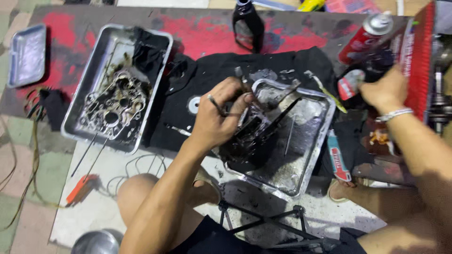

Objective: The person cleans a disassembled engine casing using a brush and oil. They scrub internal surfaces, wipe with a cloth, and pour oil into a tray. The person also disposes of used oil and cleans the tray before returning to the workbench.

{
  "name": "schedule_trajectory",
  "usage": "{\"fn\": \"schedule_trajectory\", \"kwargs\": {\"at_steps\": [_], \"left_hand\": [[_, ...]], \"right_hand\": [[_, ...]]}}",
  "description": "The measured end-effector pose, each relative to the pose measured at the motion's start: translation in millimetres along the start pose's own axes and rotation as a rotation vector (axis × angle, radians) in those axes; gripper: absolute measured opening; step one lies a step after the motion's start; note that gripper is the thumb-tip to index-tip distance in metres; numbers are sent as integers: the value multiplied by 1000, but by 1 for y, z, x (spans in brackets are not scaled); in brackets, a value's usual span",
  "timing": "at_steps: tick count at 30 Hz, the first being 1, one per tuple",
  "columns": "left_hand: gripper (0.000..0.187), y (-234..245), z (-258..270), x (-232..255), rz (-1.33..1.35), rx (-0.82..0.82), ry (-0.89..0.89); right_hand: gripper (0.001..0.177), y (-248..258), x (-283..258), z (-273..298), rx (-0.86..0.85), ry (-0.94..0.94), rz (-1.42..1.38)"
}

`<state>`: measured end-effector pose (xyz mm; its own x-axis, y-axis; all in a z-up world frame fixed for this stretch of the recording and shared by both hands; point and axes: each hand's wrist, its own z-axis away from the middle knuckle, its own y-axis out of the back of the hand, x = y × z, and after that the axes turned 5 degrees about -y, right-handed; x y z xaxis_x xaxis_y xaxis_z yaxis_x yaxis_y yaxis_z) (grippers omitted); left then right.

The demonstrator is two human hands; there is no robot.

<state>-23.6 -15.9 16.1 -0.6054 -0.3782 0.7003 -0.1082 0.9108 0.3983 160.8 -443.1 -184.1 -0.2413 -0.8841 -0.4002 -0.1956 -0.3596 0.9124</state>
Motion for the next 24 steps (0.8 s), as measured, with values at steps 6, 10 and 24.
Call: {"fn": "schedule_trajectory", "kwargs": {"at_steps": [6,10,24], "left_hand": [[11,-1,5,-6,-45,-3,-22],[13,-6,14,-8,-244,-38,11],[18,-8,22,-11,-301,-38,76]], "right_hand": [[77,-13,36,-25,-2,-50,-40],[80,-23,51,-26,89,-32,-18],[75,88,-55,58,-31,460,14]]}}
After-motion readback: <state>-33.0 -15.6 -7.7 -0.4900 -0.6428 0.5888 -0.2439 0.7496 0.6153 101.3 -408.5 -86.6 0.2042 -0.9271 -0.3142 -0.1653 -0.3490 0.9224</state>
